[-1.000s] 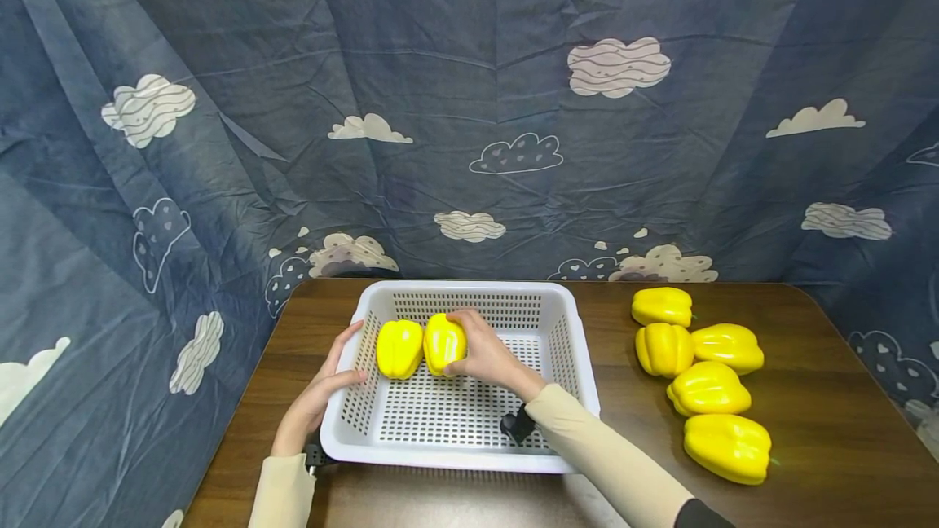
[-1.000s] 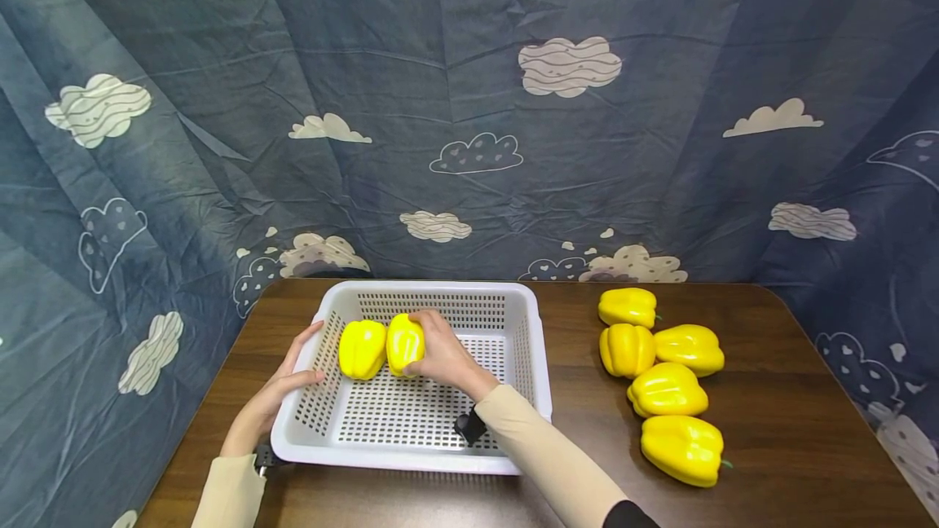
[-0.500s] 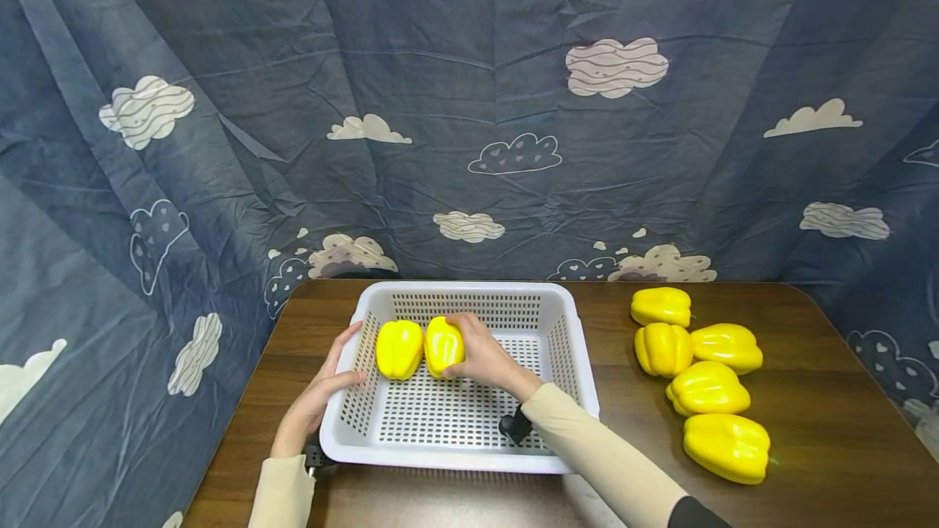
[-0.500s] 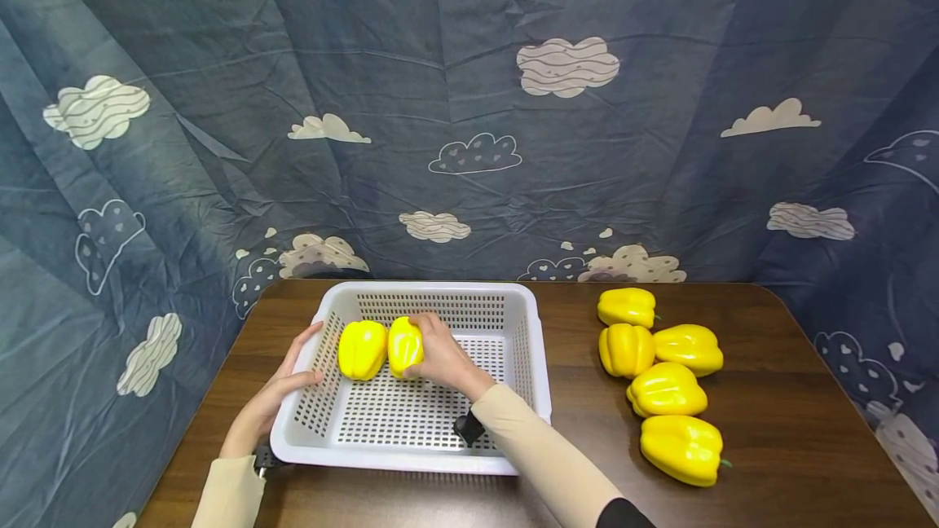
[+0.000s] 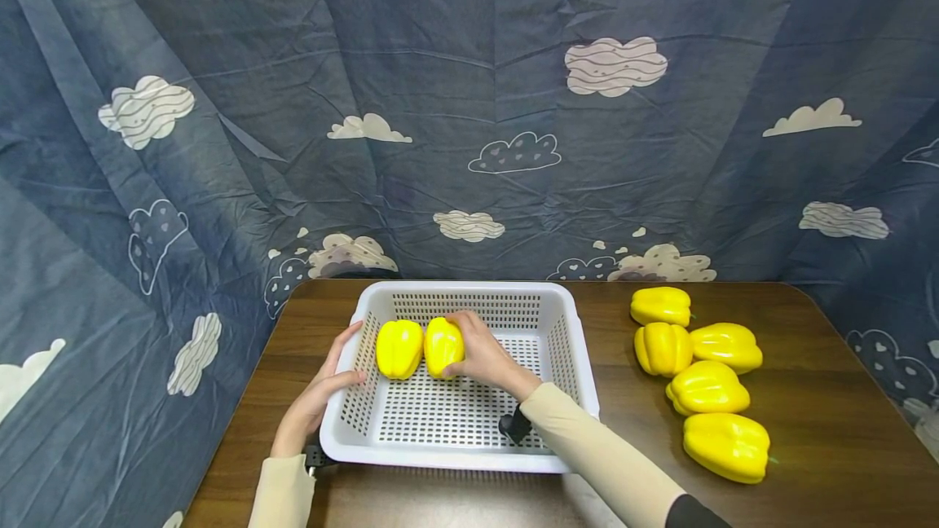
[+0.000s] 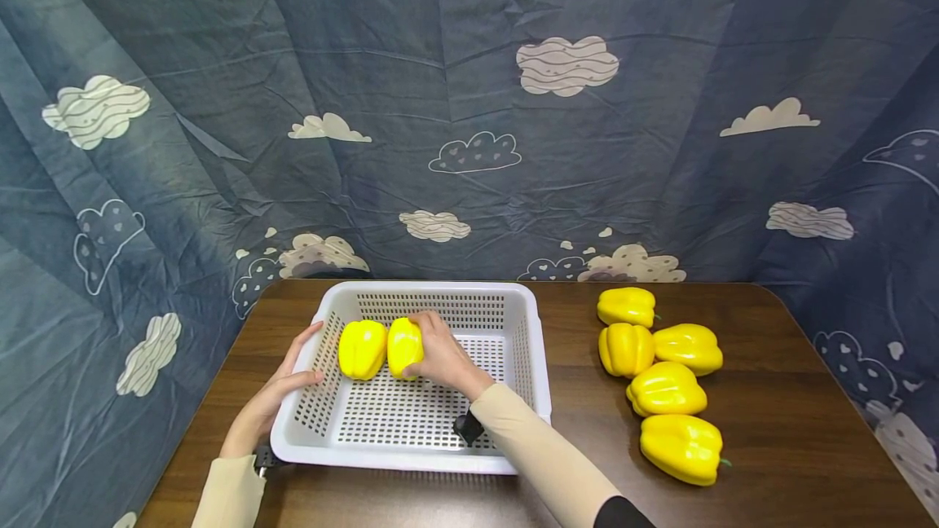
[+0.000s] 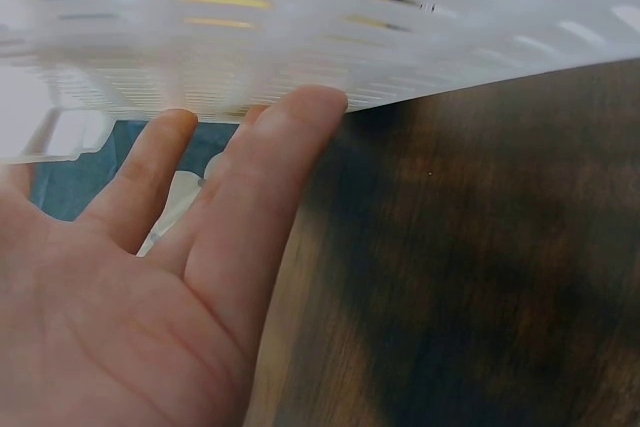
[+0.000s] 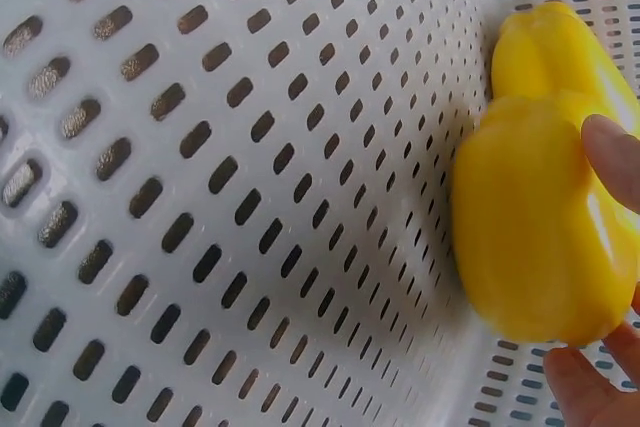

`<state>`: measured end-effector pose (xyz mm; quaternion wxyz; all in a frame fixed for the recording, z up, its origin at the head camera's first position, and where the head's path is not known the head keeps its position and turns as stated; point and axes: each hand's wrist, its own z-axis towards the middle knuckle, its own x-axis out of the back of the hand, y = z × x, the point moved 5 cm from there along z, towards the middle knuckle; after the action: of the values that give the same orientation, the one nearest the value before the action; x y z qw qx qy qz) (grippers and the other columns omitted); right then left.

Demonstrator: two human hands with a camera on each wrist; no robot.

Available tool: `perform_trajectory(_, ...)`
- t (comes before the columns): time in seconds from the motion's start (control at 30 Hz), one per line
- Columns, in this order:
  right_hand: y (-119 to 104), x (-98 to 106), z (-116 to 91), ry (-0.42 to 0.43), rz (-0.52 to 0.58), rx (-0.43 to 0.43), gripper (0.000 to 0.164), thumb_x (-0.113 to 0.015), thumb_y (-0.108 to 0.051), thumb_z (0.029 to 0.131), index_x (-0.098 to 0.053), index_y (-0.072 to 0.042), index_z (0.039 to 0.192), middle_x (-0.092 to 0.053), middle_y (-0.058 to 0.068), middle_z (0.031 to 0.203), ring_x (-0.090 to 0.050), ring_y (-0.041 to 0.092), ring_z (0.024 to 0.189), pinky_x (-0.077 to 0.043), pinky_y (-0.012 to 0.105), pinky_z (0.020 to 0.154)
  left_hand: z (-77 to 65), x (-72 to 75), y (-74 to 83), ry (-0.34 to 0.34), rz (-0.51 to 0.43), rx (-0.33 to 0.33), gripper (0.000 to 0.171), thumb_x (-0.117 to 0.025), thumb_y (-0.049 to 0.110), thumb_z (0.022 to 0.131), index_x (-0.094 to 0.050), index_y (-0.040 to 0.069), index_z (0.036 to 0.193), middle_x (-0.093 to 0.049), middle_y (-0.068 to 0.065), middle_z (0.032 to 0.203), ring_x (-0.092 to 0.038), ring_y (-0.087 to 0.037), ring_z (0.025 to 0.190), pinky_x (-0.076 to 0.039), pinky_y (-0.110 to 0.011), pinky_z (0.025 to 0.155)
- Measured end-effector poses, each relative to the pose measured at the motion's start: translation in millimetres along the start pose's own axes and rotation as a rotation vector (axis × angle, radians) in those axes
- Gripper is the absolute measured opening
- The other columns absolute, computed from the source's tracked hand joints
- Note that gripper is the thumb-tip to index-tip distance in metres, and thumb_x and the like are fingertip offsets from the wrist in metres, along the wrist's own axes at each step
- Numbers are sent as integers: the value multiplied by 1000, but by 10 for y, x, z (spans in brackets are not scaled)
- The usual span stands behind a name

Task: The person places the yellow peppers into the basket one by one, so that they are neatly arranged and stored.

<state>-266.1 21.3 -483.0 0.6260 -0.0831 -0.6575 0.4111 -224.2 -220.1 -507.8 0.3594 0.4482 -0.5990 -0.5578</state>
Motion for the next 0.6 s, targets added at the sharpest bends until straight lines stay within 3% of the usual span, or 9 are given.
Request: perform_trajectory(0.6,-74,131,-3,28,63,-22,72,-83,-11,72,-46,2,133,-46,18,132,-46,33,123,-36,45,101,-2,-7,2,-4,-11,6,77,-50,6,90,-9,28,152,-4,-14,155,-35,-48,121,-45,-53,83)
